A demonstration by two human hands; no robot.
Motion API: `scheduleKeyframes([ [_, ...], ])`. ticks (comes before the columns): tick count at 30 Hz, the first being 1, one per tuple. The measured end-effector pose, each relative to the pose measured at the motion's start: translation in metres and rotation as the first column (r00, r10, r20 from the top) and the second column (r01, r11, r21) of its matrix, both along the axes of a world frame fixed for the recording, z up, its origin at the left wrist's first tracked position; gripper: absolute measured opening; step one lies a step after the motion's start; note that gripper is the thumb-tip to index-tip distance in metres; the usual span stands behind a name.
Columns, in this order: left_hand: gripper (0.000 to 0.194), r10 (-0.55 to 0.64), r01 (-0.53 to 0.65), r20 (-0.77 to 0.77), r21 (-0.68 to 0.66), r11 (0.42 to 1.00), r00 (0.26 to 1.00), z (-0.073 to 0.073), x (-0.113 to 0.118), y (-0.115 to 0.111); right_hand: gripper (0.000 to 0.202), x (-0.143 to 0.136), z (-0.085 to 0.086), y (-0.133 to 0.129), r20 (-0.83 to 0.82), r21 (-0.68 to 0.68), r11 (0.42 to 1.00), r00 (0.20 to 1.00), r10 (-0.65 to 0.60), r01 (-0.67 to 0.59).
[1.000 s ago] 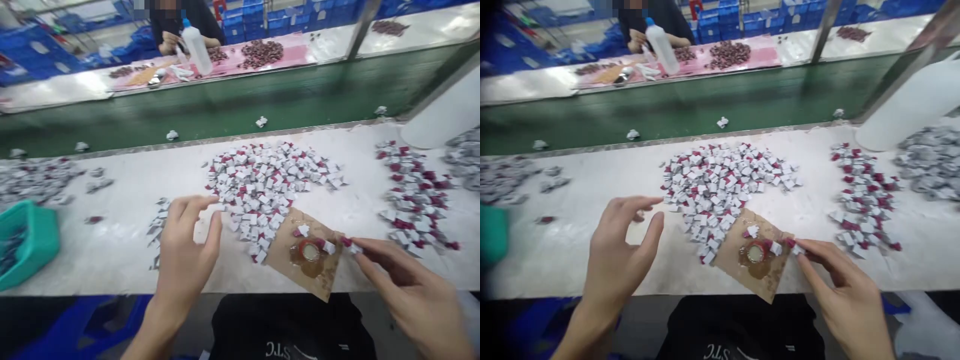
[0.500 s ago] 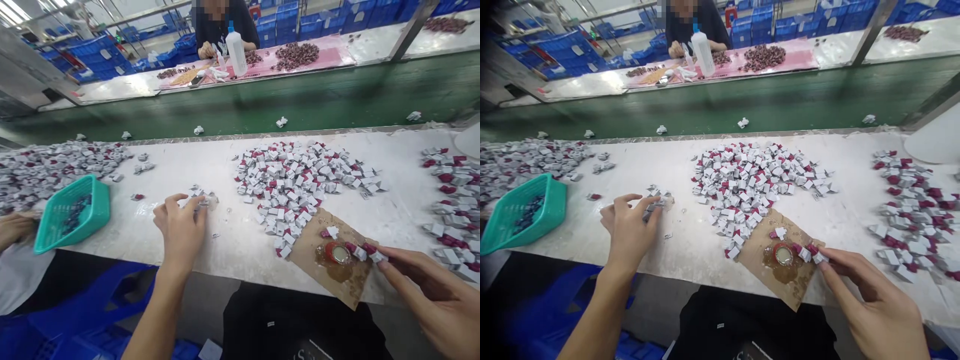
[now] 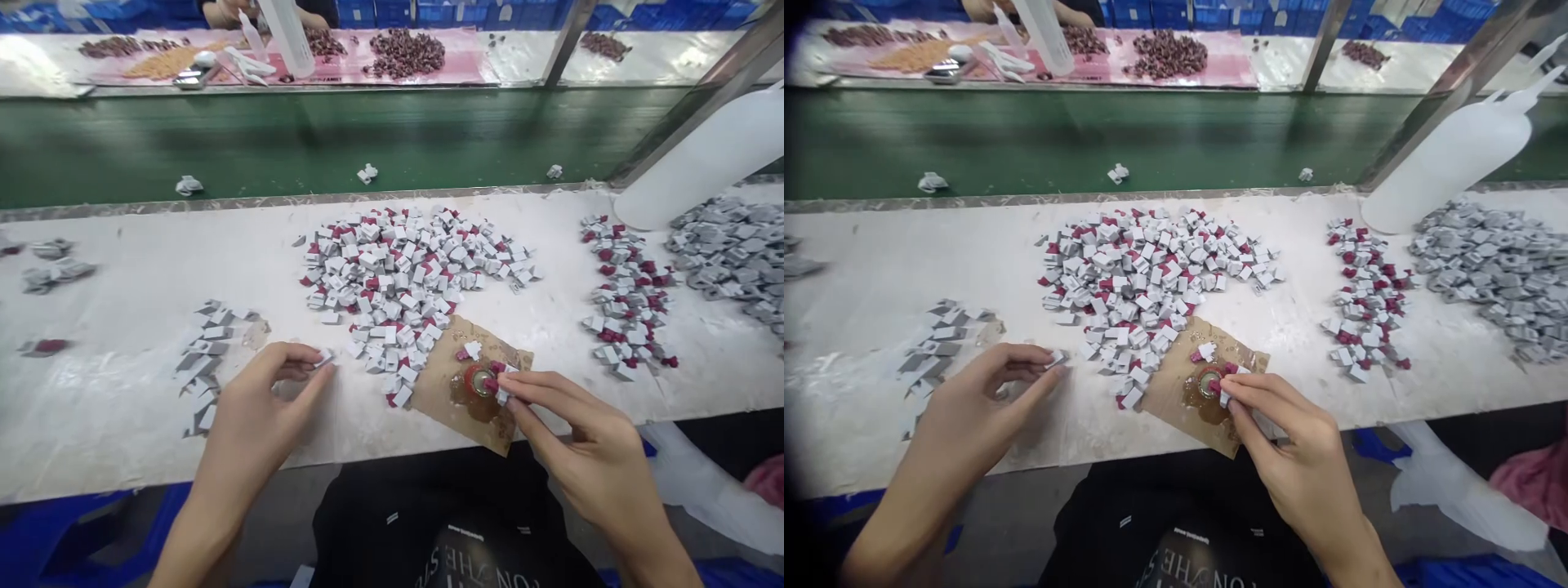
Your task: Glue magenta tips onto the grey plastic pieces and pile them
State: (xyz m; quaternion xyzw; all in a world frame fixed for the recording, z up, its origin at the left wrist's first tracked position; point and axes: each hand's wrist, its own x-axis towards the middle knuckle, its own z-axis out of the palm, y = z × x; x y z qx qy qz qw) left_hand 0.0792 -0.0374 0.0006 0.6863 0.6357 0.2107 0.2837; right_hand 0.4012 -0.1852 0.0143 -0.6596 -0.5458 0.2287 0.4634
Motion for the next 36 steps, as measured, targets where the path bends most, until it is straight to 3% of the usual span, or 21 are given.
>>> scheduleKeyframes([
  [6,0.046,-0.026,0.027,0.016,-0.089,0.996,1.0,-0.002,-0.008,0.01,0.023,0.0,0.002,0.001,-0.006,0.002,1.0,1.0,-0.012,0.012],
  [10,0.042,-0.06,0.062,0.026,-0.084,0.995,0.998,0.006,0.002,0.008,0.025,0.002,0.004,0.003,-0.12,0.013,0.999,0.992,-0.046,0.048],
  [13,0.037,-0.068,0.106,0.264,-0.133,0.985,0.962,0.02,0.032,-0.005,0.024,0.0,0.008,0.008,-0.256,0.001,0.999,0.966,-0.037,0.038],
  [16,0.028,-0.114,0.24,0.513,-0.187,0.953,0.851,0.031,0.074,-0.019,0.024,-0.005,0.012,0.015,-0.344,0.018,0.998,0.938,-0.044,0.053],
  [21,0.018,-0.1,0.406,0.732,-0.254,0.878,0.674,0.03,0.121,-0.029,0.023,-0.009,0.013,0.021,-0.358,0.04,0.998,0.933,-0.038,0.056],
  [24,0.017,-0.097,0.435,0.76,-0.258,0.862,0.643,0.027,0.129,-0.03,0.024,-0.009,0.012,0.021,-0.353,0.059,0.997,0.935,-0.024,0.047],
  [31,0.015,-0.144,0.442,0.748,-0.215,0.871,0.648,0.022,0.134,-0.035,0.027,-0.008,0.01,0.021,-0.337,0.074,0.997,0.941,0.002,0.025],
  [36,0.014,-0.267,0.453,0.688,-0.1,0.886,0.674,0.023,0.133,-0.036,0.027,-0.007,0.01,0.024,-0.391,0.078,0.997,0.919,0.044,-0.015],
])
